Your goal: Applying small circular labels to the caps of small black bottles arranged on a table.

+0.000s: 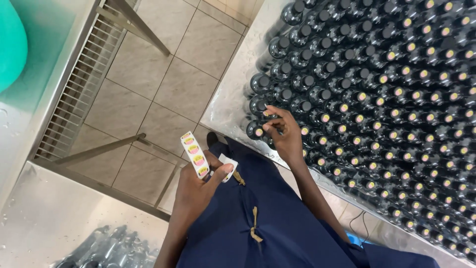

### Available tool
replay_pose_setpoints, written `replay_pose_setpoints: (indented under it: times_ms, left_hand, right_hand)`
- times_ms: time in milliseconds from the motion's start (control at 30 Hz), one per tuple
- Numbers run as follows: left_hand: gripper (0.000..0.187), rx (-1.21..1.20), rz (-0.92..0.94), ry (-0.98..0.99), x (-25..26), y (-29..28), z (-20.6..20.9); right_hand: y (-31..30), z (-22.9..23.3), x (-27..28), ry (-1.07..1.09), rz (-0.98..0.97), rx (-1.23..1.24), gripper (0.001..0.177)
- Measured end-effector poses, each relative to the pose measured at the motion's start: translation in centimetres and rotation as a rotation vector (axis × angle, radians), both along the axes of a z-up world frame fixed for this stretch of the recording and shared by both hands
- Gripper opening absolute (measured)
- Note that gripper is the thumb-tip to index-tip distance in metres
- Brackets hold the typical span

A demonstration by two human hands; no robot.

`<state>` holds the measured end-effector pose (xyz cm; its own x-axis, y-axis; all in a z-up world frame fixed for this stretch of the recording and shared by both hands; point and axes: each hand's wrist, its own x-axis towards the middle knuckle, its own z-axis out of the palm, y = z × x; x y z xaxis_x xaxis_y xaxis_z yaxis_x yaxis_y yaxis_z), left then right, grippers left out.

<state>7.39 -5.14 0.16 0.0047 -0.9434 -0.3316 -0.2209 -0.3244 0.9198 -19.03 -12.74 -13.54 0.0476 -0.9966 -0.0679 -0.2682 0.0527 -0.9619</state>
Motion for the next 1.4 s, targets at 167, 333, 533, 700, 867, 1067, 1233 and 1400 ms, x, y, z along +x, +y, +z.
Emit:
replay_pose_setpoints:
  times_ms: [167,333,533,700,867,1067,1233,1400]
  left_hand:
    - [0.031,0.069,0.019,-0.04,-0.1,0.3,0.3]
    - [0.032,0.079,0.022,-0.04,-0.3,0.5,0.1]
    - [0.034,0.049,0.038,-0.026,-0.5,0.8,0.2]
    - [0.037,0.104,0.048,-0.036,-0.7,0.7,0.4]
    - [0.035,0.088,0.042,-0.042,-1.0,0.6,0.2]
    - [0.035,0.071,0.027,-0.053,-1.3,0.8,-0.2]
    - [0.036,0.069,0.017,-0.054,-1.5,1.0,-0.2]
    - [0.036,0.054,0.015,-0.034,-1.9,1.0,-0.4]
  right_hand:
    - [-0.8,2.0,-2.5,-0.043,-0.156,0.004,0.041]
    - [-1.4,2.5,-4.1,0.083,-0.133,0.053,0.04]
    - [-1.4,2.2,-4.0,0.112,-0.144,0.089,0.042]
    - [-1.2,1.8,-3.9,0.171,-0.113,0.033,0.04]
    - [-0.9,0.6,-4.4,0.248,-0.039,-0.191,0.038]
    - [-2.1,0.9,-5.0,0.188,-0.03,-0.035,0.053]
    - [-2.9,1.4,-4.9,0.033,-0.131,0.082,0.036]
    - [-3.4,2.1,-5.1,0.125,-0.072,0.128,0.031]
